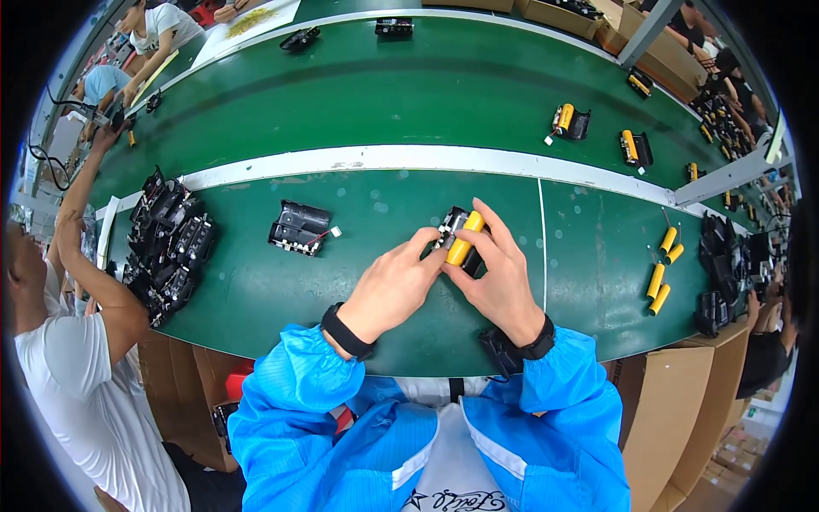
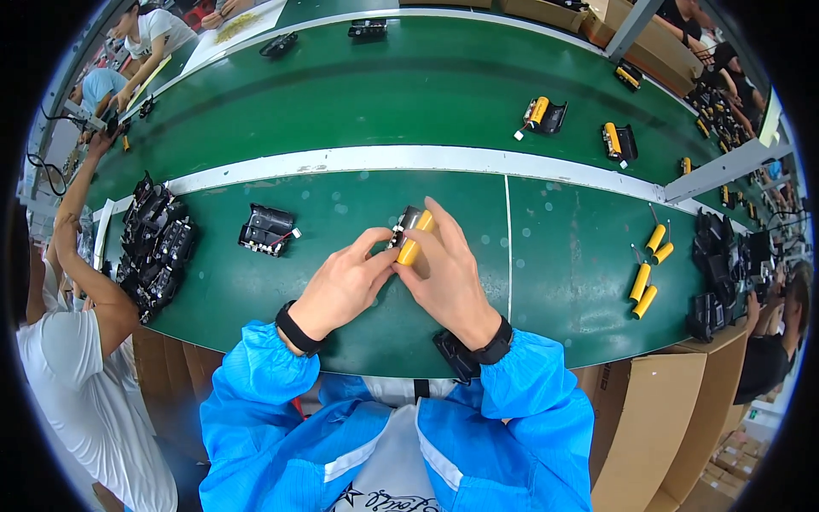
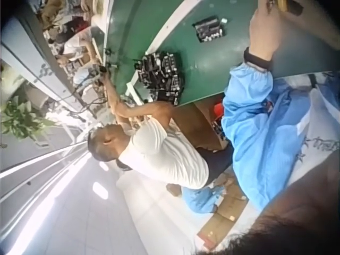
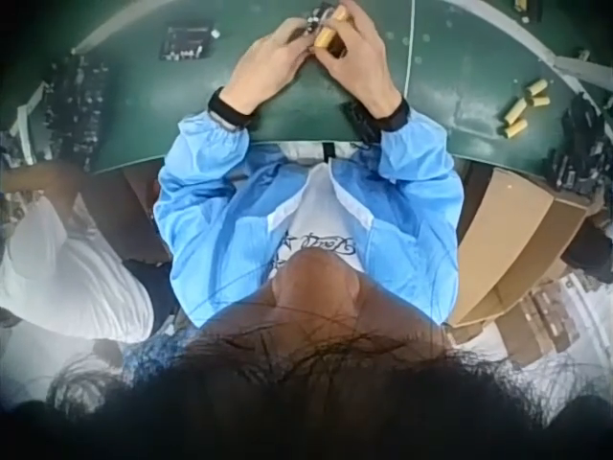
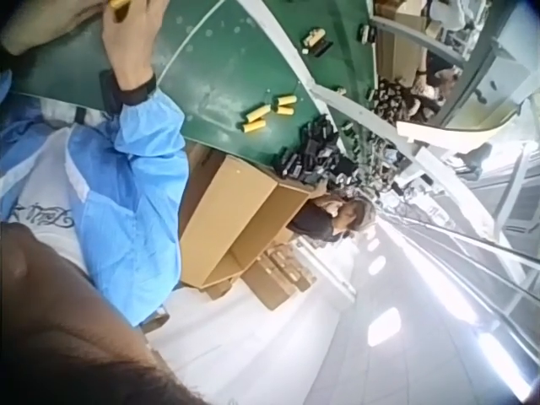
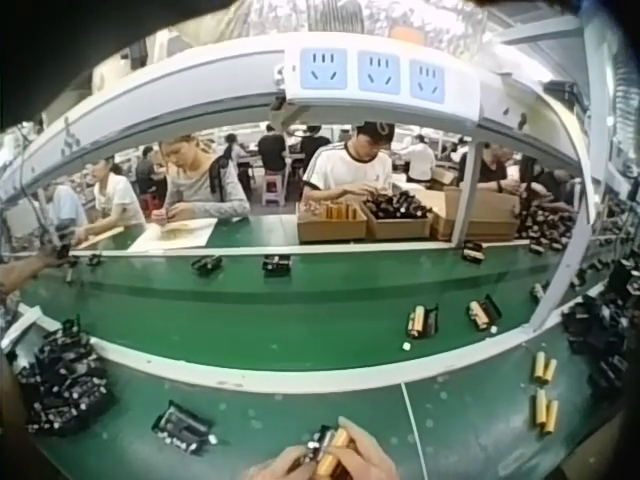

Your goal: The person picks up a battery and a plastic casing, inserts the battery into the casing by hand, and places the assembled unit onto the conveyor belt, repeating the process several times.

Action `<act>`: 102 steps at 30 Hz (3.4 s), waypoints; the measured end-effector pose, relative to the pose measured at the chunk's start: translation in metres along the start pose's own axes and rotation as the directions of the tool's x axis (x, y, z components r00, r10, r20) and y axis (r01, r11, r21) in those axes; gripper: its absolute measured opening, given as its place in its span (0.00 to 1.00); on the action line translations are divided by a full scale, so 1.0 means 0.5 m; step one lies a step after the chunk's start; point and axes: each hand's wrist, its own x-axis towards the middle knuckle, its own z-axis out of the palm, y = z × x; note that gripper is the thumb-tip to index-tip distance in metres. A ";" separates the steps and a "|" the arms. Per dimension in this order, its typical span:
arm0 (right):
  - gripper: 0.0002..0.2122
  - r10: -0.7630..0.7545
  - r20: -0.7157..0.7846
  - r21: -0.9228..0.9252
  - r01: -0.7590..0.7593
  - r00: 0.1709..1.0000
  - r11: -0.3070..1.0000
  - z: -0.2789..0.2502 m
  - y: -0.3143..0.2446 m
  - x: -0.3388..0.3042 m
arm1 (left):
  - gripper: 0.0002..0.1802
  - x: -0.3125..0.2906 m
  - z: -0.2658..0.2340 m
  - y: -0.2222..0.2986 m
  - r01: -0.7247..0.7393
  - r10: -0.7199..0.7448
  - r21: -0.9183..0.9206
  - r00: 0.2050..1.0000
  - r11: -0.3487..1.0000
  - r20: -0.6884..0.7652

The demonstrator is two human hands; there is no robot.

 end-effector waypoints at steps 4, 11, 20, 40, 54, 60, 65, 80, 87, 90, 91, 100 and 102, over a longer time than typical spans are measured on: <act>0.18 -0.114 0.009 -0.104 0.115 0.993 0.988 0.001 0.003 0.003 | 0.14 0.010 -0.016 0.005 -0.087 0.078 0.182 0.995 0.980 0.056; 0.19 -0.057 0.061 -0.150 0.066 0.996 0.987 -0.001 -0.025 0.015 | 0.16 0.013 -0.011 -0.015 -0.131 0.119 0.179 0.990 0.975 0.077; 0.26 -0.068 0.093 -0.092 0.076 0.993 0.993 -0.001 -0.011 0.019 | 0.16 0.017 -0.017 -0.016 -0.118 0.118 0.004 0.992 0.993 -0.032; 0.33 -0.031 0.096 -0.093 0.040 0.995 0.995 0.002 -0.010 0.004 | 0.18 0.113 -0.029 -0.052 0.533 -0.381 -0.361 0.827 0.765 0.413; 0.16 0.070 -0.284 -0.236 -0.140 0.956 0.962 -0.200 0.062 -0.035 | 0.18 0.152 0.025 -0.055 0.491 -0.393 -0.250 0.849 0.835 0.354; 0.22 0.368 -0.525 -0.708 -0.634 0.767 0.311 -0.543 0.351 -0.206 | 0.19 0.291 -0.007 -0.025 0.498 -0.433 -0.114 0.828 0.860 0.355; 0.19 0.442 -0.414 -0.637 -0.600 0.796 0.483 -0.529 0.369 -0.222 | 0.22 0.420 -0.013 -0.129 0.587 -0.585 -0.068 0.809 0.806 0.058; 0.07 0.432 0.044 0.871 -0.246 0.901 0.426 -0.383 0.253 -0.137 | 0.43 0.105 -0.322 -0.159 0.174 -0.471 0.511 0.698 0.842 0.539; 0.10 0.582 0.185 0.918 -0.350 0.792 0.186 -0.297 0.097 -0.053 | 0.48 -0.006 -0.209 -0.173 0.740 -0.803 0.377 0.595 0.558 0.020; 0.10 0.482 0.262 0.861 -0.428 0.836 0.275 -0.258 0.098 -0.039 | 0.40 0.002 -0.179 -0.149 0.866 -0.875 0.153 0.483 0.476 -0.015; 0.10 0.452 0.274 0.833 -0.444 0.849 0.329 -0.242 0.080 -0.028 | 0.39 -0.006 -0.165 -0.155 0.780 -0.784 0.173 0.618 0.601 -0.066; 0.08 0.381 0.336 0.760 -0.487 0.861 0.431 -0.185 0.054 -0.026 | 0.35 0.085 -0.043 -0.074 0.226 -0.227 -0.132 0.974 0.965 0.009; 0.09 0.393 0.331 0.769 -0.486 0.858 0.414 -0.176 0.045 -0.031 | 0.34 0.089 -0.028 -0.057 0.196 -0.196 -0.086 0.981 0.977 0.011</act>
